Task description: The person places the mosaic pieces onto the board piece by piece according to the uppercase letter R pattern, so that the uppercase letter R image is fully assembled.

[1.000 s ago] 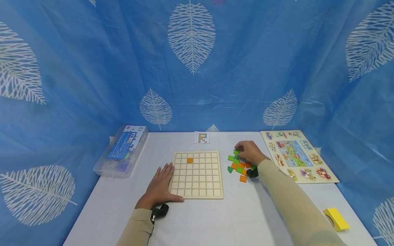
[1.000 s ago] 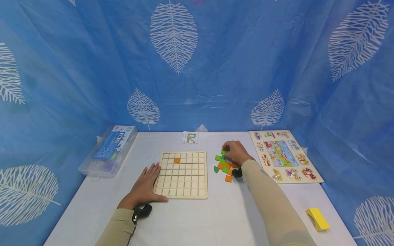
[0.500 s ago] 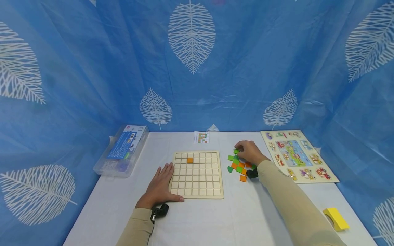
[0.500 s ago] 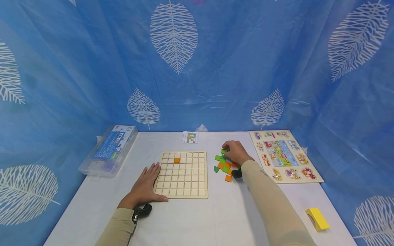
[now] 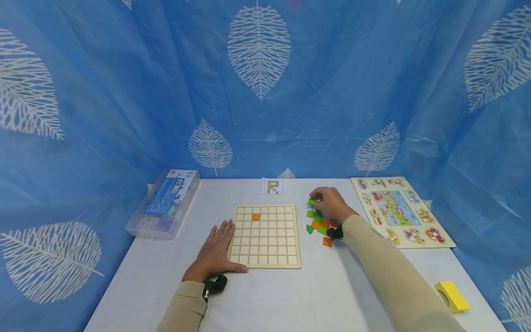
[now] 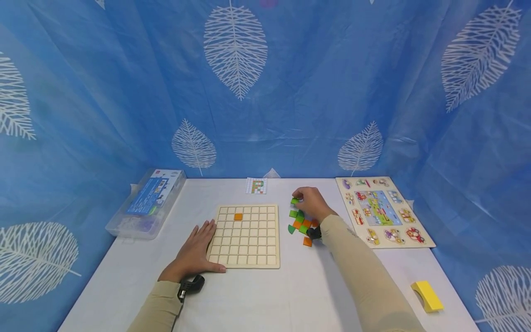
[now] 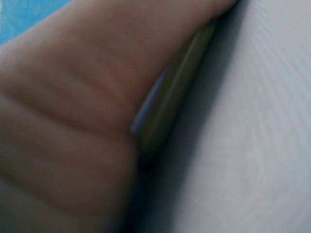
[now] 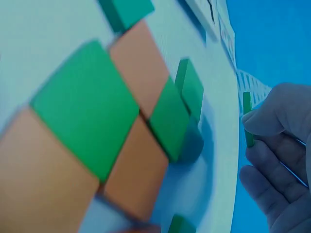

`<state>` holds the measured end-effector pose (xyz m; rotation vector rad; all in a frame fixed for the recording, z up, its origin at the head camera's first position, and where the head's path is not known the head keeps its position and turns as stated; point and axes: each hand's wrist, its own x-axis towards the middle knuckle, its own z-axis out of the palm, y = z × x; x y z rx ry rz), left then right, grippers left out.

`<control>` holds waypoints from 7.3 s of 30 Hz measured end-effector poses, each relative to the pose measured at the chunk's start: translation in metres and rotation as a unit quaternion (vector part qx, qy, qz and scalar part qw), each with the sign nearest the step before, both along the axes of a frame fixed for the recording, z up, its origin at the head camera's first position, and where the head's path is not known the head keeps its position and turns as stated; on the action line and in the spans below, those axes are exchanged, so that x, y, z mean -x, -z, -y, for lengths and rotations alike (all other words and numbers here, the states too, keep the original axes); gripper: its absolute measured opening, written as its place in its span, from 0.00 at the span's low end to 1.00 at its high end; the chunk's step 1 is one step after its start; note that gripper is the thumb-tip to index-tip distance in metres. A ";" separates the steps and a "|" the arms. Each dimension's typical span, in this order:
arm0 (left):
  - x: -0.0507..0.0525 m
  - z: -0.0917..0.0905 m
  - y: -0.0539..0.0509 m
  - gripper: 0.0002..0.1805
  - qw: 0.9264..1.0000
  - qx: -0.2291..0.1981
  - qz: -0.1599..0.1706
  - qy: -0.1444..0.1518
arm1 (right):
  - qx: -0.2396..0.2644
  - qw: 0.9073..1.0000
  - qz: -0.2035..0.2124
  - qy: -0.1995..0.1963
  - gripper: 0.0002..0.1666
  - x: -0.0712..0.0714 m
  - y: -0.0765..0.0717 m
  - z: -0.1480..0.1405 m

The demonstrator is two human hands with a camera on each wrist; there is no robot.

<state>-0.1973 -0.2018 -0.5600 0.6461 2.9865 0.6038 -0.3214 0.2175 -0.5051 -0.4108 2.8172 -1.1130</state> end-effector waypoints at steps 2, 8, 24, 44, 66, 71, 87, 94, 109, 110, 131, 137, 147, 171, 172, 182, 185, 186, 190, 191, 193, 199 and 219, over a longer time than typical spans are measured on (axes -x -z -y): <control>0.000 0.000 0.000 0.83 1.000 0.001 0.001 -0.001 | 0.003 1.000 0.002 0.000 0.18 0.000 0.000 0.004; -0.001 0.000 0.001 0.84 1.000 0.002 -0.005 -0.003 | 0.003 1.000 -0.002 -0.005 0.18 -0.002 0.001 0.015; 0.001 0.001 0.002 0.84 1.000 0.010 -0.006 0.002 | 0.015 0.999 -0.028 -0.028 0.18 -0.006 0.010 0.049; 0.000 0.001 0.003 0.83 1.000 0.010 -0.008 -0.003 | 0.050 0.995 -0.037 -0.080 0.18 -0.018 0.018 0.097; 0.001 0.000 0.002 0.84 1.000 0.019 0.010 -0.005 | 0.047 0.983 -0.043 -0.172 0.19 -0.022 0.020 0.134; 0.001 0.000 0.002 0.84 1.000 0.012 0.002 -0.006 | 0.028 0.982 -0.069 -0.174 0.19 -0.022 0.021 0.140; 0.001 -0.001 0.002 0.83 1.000 0.012 -0.012 -0.001 | 0.027 0.987 -0.062 -0.143 0.16 -0.024 0.025 0.144; 0.002 0.000 0.003 0.84 1.000 0.012 0.002 -0.004 | 0.035 0.989 -0.060 -0.134 0.17 -0.025 0.025 0.143; 0.000 -0.001 0.000 0.83 1.000 0.002 -0.008 -0.004 | 0.070 0.991 -0.044 -0.107 0.16 -0.023 0.027 0.133; -0.001 -0.001 0.000 0.83 1.000 0.002 -0.008 -0.004 | 0.071 0.991 -0.045 -0.106 0.15 -0.023 0.026 0.132; -0.001 -0.001 -0.001 0.83 1.000 0.012 -0.005 0.000 | 0.035 0.996 -0.057 -0.065 0.13 -0.017 0.019 0.091; -0.001 0.000 0.001 0.83 1.000 0.001 -0.017 0.000 | 0.020 0.997 -0.052 -0.052 0.14 -0.012 0.017 0.075; 0.000 0.000 0.005 0.83 1.000 0.004 -0.015 0.000 | -0.031 0.998 -0.031 -0.032 0.14 -0.005 0.015 0.055; -0.001 0.000 0.003 0.83 1.000 0.004 -0.011 0.000 | -0.062 0.996 -0.014 -0.060 0.17 -0.003 0.010 0.017; -0.001 0.000 0.003 0.83 1.000 0.002 -0.013 0.000 | -0.064 0.996 -0.011 -0.061 0.18 -0.003 0.010 0.016; 0.001 0.000 0.004 0.84 1.000 0.011 -0.009 -0.002 | -0.072 0.995 -0.007 -0.070 0.21 -0.003 0.012 0.007; 0.000 0.000 0.004 0.84 1.000 0.011 -0.010 -0.001 | -0.074 0.995 -0.006 -0.071 0.21 -0.002 0.013 0.005; 0.000 0.000 0.004 0.84 1.000 0.010 -0.011 -0.001 | -0.074 0.995 -0.006 -0.071 0.21 -0.003 0.013 0.005; 0.000 0.000 0.004 0.84 1.000 0.011 -0.012 -0.002 | -0.072 0.995 -0.006 -0.071 0.21 -0.004 0.012 0.005; 0.000 0.000 0.004 0.83 1.000 0.011 -0.014 -0.002 | -0.072 0.995 -0.005 -0.070 0.21 -0.004 0.012 0.005; 0.001 0.000 0.004 0.83 1.000 0.011 -0.019 -0.001 | -0.073 0.995 -0.003 -0.067 0.21 -0.005 0.012 0.006; 0.001 0.000 0.005 0.83 1.000 0.006 -0.026 0.002 | -0.075 0.995 -0.003 -0.064 0.22 -0.005 0.011 0.007; 0.000 0.001 0.001 0.83 1.000 0.013 0.002 -0.002 | -0.068 0.995 0.002 -0.067 0.20 -0.009 0.011 0.006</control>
